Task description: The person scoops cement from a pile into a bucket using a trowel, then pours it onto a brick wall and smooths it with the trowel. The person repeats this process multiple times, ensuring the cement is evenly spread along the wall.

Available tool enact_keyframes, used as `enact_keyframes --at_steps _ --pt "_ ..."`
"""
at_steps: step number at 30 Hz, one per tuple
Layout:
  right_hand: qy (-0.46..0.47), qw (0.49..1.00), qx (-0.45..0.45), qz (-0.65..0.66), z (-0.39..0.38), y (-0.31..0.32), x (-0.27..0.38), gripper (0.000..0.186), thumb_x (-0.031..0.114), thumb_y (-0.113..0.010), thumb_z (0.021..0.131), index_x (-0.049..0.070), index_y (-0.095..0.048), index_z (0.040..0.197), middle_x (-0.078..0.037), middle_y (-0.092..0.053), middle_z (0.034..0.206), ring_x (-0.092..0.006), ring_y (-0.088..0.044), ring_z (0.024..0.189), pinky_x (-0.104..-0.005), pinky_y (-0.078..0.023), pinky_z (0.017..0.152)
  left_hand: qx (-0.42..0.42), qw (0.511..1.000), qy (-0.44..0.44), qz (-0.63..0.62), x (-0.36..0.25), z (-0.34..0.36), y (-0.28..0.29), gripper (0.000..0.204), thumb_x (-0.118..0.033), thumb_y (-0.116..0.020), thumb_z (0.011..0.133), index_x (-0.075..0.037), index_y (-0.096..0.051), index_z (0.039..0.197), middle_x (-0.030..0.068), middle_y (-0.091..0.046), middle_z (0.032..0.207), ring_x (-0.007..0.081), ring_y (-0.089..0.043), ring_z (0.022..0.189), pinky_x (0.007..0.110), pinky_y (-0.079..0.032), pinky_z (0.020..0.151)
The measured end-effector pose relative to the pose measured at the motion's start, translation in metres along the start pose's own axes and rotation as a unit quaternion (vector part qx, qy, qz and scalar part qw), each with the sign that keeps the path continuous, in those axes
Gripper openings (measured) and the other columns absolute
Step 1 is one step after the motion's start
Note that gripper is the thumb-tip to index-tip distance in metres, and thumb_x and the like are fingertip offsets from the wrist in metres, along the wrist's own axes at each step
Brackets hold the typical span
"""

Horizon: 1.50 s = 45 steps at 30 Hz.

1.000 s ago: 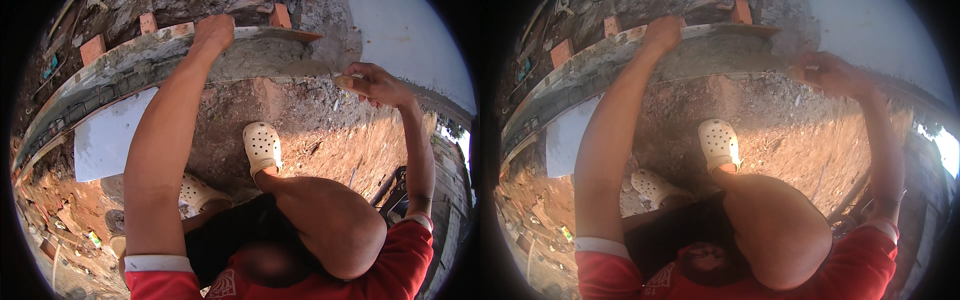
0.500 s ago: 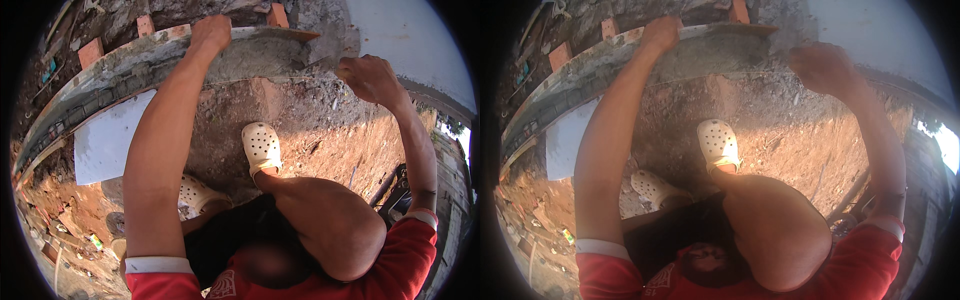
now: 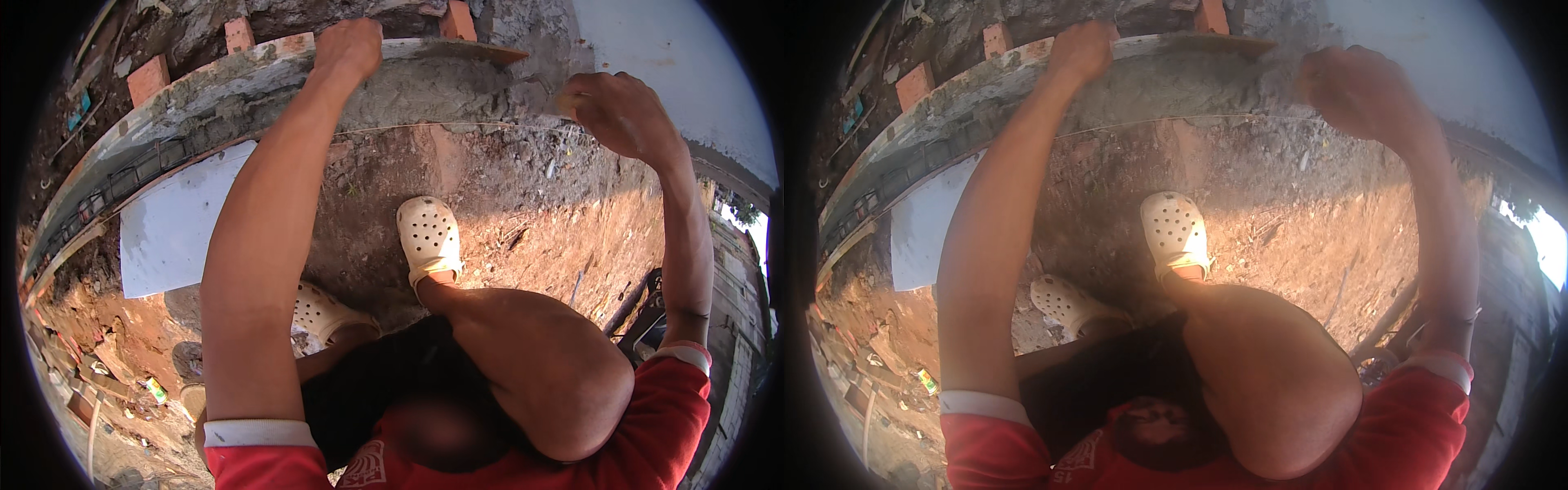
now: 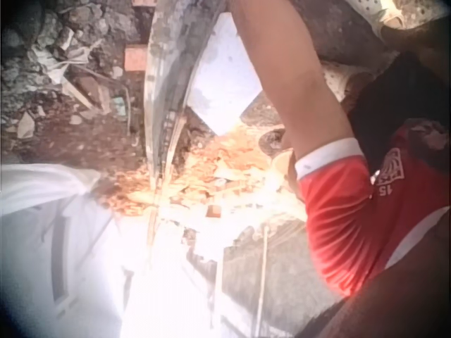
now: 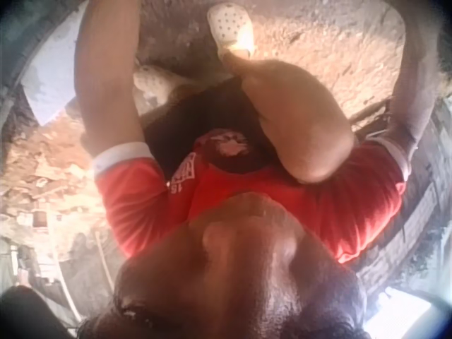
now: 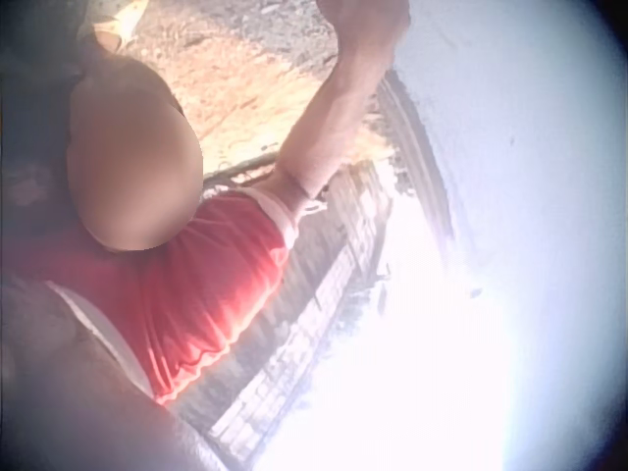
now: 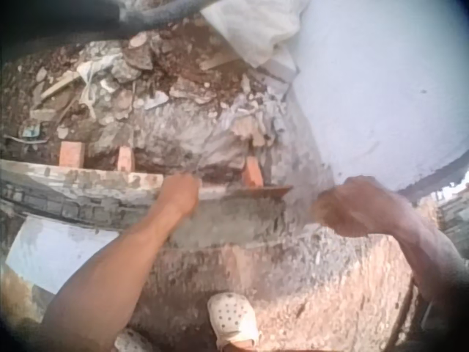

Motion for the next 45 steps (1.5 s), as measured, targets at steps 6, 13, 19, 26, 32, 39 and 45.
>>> enact_keyframes --at_steps 6,13,19,26,32,39,45 --pt "0.043 0.997 -0.058 0.020 0.009 -0.005 -0.007 0.027 0.012 -0.069 0.092 0.005 -0.071 0.118 -0.016 -0.076 0.098 -0.0308 -0.074 0.084 -0.0426 -0.057 0.077 0.004 1.000 0.015 0.005 0.000 -0.003 0.001 0.027 -0.009 -0.063 0.092 -0.015 -0.075 0.116 0.0159 -0.074 0.115 0.0359 -0.070 0.109 0.048 -0.058 0.094" --pt "-0.087 0.973 -0.007 0.214 -0.004 -0.010 0.002 0.032 0.023 -0.065 0.099 0.005 -0.068 0.126 -0.016 -0.074 0.090 -0.0274 -0.070 0.074 -0.0427 -0.053 0.071 0.056 0.998 0.019 -0.023 0.012 0.008 -0.005 0.033 -0.011 -0.064 0.092 -0.022 -0.075 0.121 0.0125 -0.074 0.119 0.0346 -0.069 0.112 0.048 -0.058 0.096" --pt "-0.048 0.983 -0.023 0.173 0.008 -0.019 0.023 0.036 0.033 -0.061 0.103 0.006 -0.067 0.126 -0.010 -0.068 0.075 -0.0166 -0.063 0.062 -0.0371 -0.050 0.060 0.116 0.983 -0.048 -0.131 0.028 0.008 0.002 0.040 -0.010 -0.059 0.094 -0.022 -0.073 0.129 0.0131 -0.073 0.123 0.0319 -0.070 0.113 0.046 -0.056 0.097" --pt "-0.088 0.842 0.151 0.510 0.037 -0.059 0.045 0.041 0.046 -0.054 0.107 0.009 -0.064 0.121 -0.002 -0.062 0.067 -0.0044 -0.046 0.042 -0.0203 -0.038 0.038 0.175 0.965 -0.022 -0.194 0.031 0.012 0.000 0.044 -0.002 -0.049 0.093 -0.011 -0.072 0.130 0.0160 -0.072 0.126 0.0273 -0.065 0.120 0.040 -0.048 0.106" --pt "-0.180 0.716 0.243 0.629 0.047 -0.119 0.023 0.046 0.046 -0.057 0.105 0.006 -0.059 0.128 -0.003 -0.063 0.068 -0.0035 -0.044 0.040 -0.0189 -0.038 0.033 0.131 0.969 -0.056 -0.202 0.034 0.009 -0.003 0.048 0.002 -0.048 0.091 -0.016 -0.072 0.129 0.0169 -0.072 0.123 0.0313 -0.068 0.116 0.045 -0.055 0.096" --pt "-0.231 0.834 0.205 0.457 -0.021 -0.123 -0.048 0.043 0.039 -0.070 0.099 0.007 -0.061 0.126 -0.005 -0.064 0.071 -0.0081 -0.055 0.047 -0.0254 -0.041 0.038 0.131 0.977 -0.022 -0.166 0.037 0.018 -0.014 0.043 -0.001 -0.051 0.097 -0.018 -0.072 0.130 0.0154 -0.073 0.120 0.0321 -0.070 0.107 0.048 -0.057 0.092" --pt "-0.039 0.991 -0.041 0.123 -0.031 -0.034 0.007 0.041 0.040 -0.069 0.099 0.005 -0.064 0.119 -0.013 -0.066 0.080 -0.0295 -0.067 0.072 -0.0451 -0.050 0.065 0.122 0.976 -0.013 -0.178 0.036 0.015 -0.014 0.045 0.001 -0.049 0.092 -0.015 -0.073 0.127 0.0162 -0.073 0.119 0.0305 -0.070 0.108 0.047 -0.055 0.094"
Point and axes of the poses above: each hand's wrist, its own z-axis towards the middle knuckle, its own y-axis out of the back of the hand, x = y × z, the point moved 8 cm from there along z, towards the middle knuckle
